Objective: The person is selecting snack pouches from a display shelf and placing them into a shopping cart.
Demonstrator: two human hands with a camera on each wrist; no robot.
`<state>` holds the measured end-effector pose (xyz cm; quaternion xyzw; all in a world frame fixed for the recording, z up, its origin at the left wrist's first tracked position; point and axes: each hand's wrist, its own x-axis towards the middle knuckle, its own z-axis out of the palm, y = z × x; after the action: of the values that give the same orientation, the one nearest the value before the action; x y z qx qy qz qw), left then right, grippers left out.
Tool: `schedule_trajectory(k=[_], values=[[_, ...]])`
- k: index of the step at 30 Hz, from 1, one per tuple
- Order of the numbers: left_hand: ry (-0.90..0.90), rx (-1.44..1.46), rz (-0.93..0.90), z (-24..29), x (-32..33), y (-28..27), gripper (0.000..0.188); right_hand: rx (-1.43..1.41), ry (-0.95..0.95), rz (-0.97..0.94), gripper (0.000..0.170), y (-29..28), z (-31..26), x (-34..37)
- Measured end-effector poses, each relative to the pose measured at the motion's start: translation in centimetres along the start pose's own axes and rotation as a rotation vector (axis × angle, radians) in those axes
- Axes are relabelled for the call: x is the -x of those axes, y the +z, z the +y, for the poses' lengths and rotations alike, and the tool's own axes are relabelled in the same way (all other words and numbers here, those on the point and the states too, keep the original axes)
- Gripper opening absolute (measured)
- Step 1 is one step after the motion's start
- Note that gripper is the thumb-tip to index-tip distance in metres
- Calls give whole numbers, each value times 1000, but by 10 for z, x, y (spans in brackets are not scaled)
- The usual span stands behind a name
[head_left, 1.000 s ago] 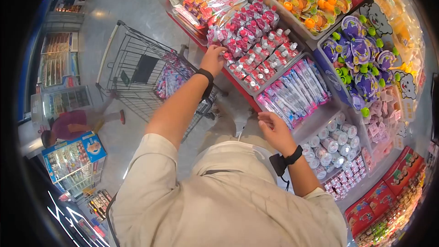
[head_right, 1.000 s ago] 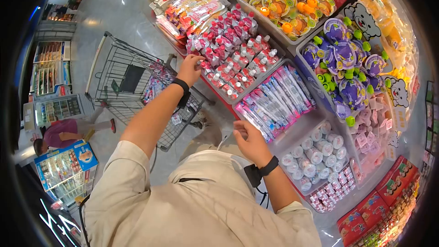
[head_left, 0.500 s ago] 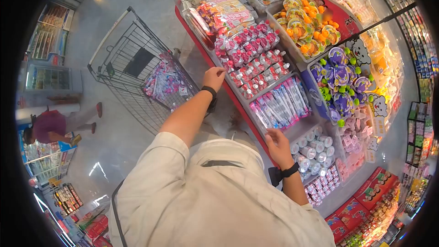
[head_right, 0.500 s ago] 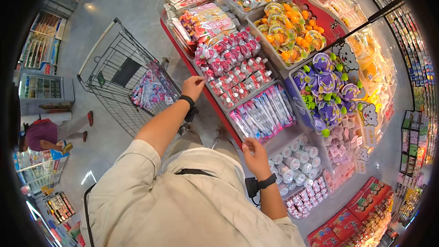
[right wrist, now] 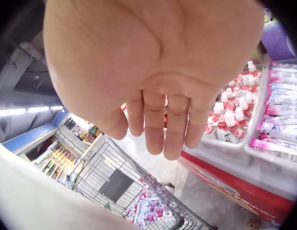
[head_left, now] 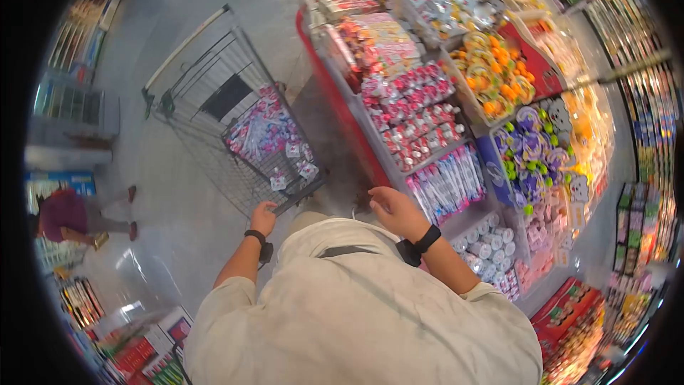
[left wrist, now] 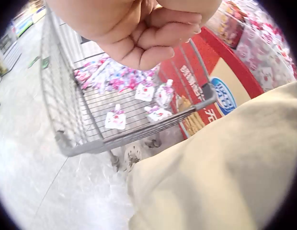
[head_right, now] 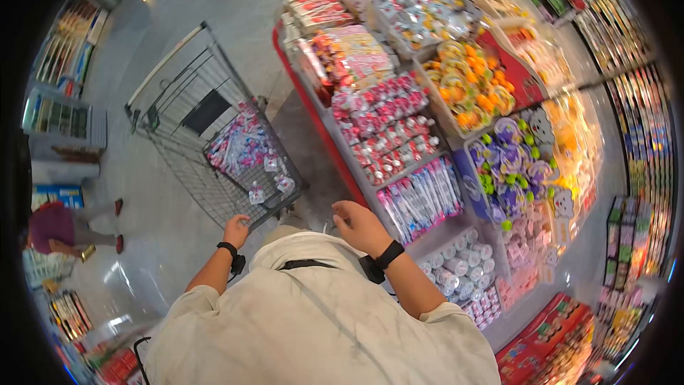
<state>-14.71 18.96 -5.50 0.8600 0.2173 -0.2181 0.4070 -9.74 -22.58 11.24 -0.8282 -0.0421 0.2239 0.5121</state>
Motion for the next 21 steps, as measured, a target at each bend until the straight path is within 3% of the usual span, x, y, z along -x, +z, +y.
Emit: schedule_trajectory(k=[4, 8, 11, 12, 13, 15, 21], values=[[-48, 258, 88, -65, -18, -11, 31, 92, -83, -127, 29, 37, 9, -29], [-259, 331, 39, -63, -58, -30, 25, 162, -8, -167, 30, 64, 3, -50], [-100, 195, 215, -115, -116, -9, 20, 284, 137, -162, 28, 74, -15, -60], [-43, 147, 246, -134, -133, 2, 20, 275, 103, -83, 26, 81, -17, -65], [-72, 196, 204, -130, -142, -1, 19, 264, 70, -2, 23, 83, -20, -65], [-91, 244, 124, -103, -148, -17, 18, 379, 179, 42, 22, 78, -30, -72], [160, 421, 73, -46, -178, -17, 13, 493, 296, 249, 24, 31, -42, -103]])
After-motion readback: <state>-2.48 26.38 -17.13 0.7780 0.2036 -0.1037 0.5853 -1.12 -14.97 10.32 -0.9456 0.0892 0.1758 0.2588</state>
